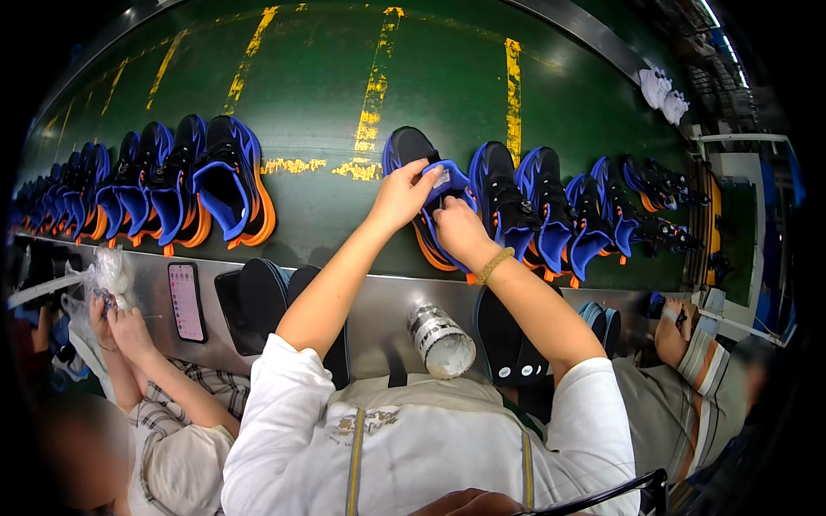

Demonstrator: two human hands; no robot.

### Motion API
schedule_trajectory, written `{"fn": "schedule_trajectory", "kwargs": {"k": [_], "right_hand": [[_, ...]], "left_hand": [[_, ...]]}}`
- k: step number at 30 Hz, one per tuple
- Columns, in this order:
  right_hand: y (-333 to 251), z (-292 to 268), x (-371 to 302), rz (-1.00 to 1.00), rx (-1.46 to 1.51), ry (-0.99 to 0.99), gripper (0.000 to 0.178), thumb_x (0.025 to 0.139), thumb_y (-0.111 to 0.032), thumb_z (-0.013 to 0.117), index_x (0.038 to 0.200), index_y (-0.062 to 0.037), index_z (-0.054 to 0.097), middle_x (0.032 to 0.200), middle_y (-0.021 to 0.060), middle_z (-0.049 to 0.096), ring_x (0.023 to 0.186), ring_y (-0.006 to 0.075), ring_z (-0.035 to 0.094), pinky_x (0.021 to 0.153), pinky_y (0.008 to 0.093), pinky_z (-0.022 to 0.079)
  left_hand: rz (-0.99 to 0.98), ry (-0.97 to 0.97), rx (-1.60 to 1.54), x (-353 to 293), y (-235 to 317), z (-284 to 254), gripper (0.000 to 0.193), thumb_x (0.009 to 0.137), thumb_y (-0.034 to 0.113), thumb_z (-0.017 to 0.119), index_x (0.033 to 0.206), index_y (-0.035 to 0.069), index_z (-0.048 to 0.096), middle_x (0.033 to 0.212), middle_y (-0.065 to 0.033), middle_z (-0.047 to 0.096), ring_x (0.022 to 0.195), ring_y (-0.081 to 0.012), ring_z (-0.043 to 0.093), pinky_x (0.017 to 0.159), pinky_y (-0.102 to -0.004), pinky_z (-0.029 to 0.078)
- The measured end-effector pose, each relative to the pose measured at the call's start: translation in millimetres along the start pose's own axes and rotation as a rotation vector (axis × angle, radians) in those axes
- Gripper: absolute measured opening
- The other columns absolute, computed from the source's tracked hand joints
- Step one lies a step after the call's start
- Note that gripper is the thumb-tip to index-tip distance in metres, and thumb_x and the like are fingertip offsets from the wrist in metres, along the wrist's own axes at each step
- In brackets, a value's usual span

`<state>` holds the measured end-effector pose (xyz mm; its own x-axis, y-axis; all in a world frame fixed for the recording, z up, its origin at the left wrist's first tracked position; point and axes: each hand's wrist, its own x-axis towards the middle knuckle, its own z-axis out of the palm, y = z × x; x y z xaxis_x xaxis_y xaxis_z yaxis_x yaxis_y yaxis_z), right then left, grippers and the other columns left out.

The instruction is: The person inserts insoles into shoes on an assembly line. They pick up a blue insole, place it inside a black and blue sneaker, and smooth it down by hand before placing the shoe back on the conveyor belt and repeating the process with another shoe.

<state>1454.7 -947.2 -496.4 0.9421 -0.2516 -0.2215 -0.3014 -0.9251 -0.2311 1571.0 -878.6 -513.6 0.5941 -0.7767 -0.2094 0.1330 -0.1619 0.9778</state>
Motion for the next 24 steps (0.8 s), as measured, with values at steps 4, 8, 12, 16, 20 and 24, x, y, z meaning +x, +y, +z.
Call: {"fn": "schedule_trajectory", "kwargs": {"k": [4, 8, 12, 16, 20, 24], "right_hand": [[4.2, 3.9, -8.3, -0.028, -0.123, -0.071, 0.017, 0.073, -0.01, 0.045, 0.074, -0.0053, 0.061, 0.087, 0.0163, 0.049, 0.086, 0.0279, 0.048, 0.072, 0.0352, 0.042], [17.0, 8.9, -3.0, -0.163, -0.27, -0.225, 0.023, 0.075, -0.016, 0.043, 0.079, -0.0063, 0.063, 0.091, 0.0157, 0.049, 0.089, 0.0283, 0.046, 0.074, 0.0342, 0.041], [20.5, -1.0, 2.9, -0.26, -0.326, -0.419, 0.027, 0.076, -0.021, 0.042, 0.084, -0.0051, 0.063, 0.095, 0.0142, 0.05, 0.091, 0.0272, 0.046, 0.077, 0.033, 0.04], [20.2, 1.1, 11.1, -0.386, -0.439, -0.512, 0.024, 0.074, -0.018, 0.048, 0.088, -0.004, 0.062, 0.098, 0.0116, 0.051, 0.091, 0.0246, 0.047, 0.078, 0.0317, 0.039], [25.7, 11.0, 23.3, -0.479, -0.509, -0.44, 0.02, 0.072, -0.016, 0.051, 0.086, -0.007, 0.061, 0.096, 0.0083, 0.054, 0.09, 0.0212, 0.049, 0.076, 0.0302, 0.039], [18.3, -7.3, 7.6, -0.45, -0.439, -0.418, 0.022, 0.074, -0.015, 0.045, 0.089, -0.0084, 0.06, 0.092, 0.0053, 0.057, 0.092, 0.0193, 0.05, 0.083, 0.0309, 0.034]], "left_hand": [[0.043, -0.029, 0.078, 0.6, -6.3, -3.9, 0.03, 0.08, 0.028, 0.052, 0.094, 0.002, 0.056, 0.066, -0.0058, 0.056, 0.059, -0.009, 0.047, 0.056, -0.0239, 0.04], [0.072, -0.077, 0.062, -0.3, 4.3, -5.0, 0.03, 0.081, 0.027, 0.05, 0.096, 0.002, 0.056, 0.072, -0.0069, 0.058, 0.065, -0.0098, 0.05, 0.061, -0.0228, 0.041], [0.104, -0.05, 0.045, -5.7, 7.8, -3.5, 0.028, 0.081, 0.025, 0.051, 0.098, 0.003, 0.056, 0.075, -0.0081, 0.058, 0.072, -0.0111, 0.053, 0.066, -0.0232, 0.041], [0.155, 0.011, 0.048, -0.9, -7.4, -0.5, 0.027, 0.079, 0.02, 0.053, 0.099, 0.002, 0.054, 0.089, -0.012, 0.054, 0.081, -0.0183, 0.053, 0.071, -0.0272, 0.042], [0.309, 0.314, 0.162, 1.8, -1.2, 13.0, 0.023, 0.077, 0.014, 0.053, 0.098, 0.004, 0.05, 0.104, -0.0166, 0.042, 0.089, -0.0302, 0.048, 0.075, -0.0323, 0.041], [0.376, 0.175, 0.253, 4.6, -9.6, 11.0, 0.021, 0.075, 0.01, 0.052, 0.095, 0.008, 0.049, 0.105, -0.0183, 0.037, 0.088, -0.0351, 0.046, 0.076, -0.0344, 0.041]]}}
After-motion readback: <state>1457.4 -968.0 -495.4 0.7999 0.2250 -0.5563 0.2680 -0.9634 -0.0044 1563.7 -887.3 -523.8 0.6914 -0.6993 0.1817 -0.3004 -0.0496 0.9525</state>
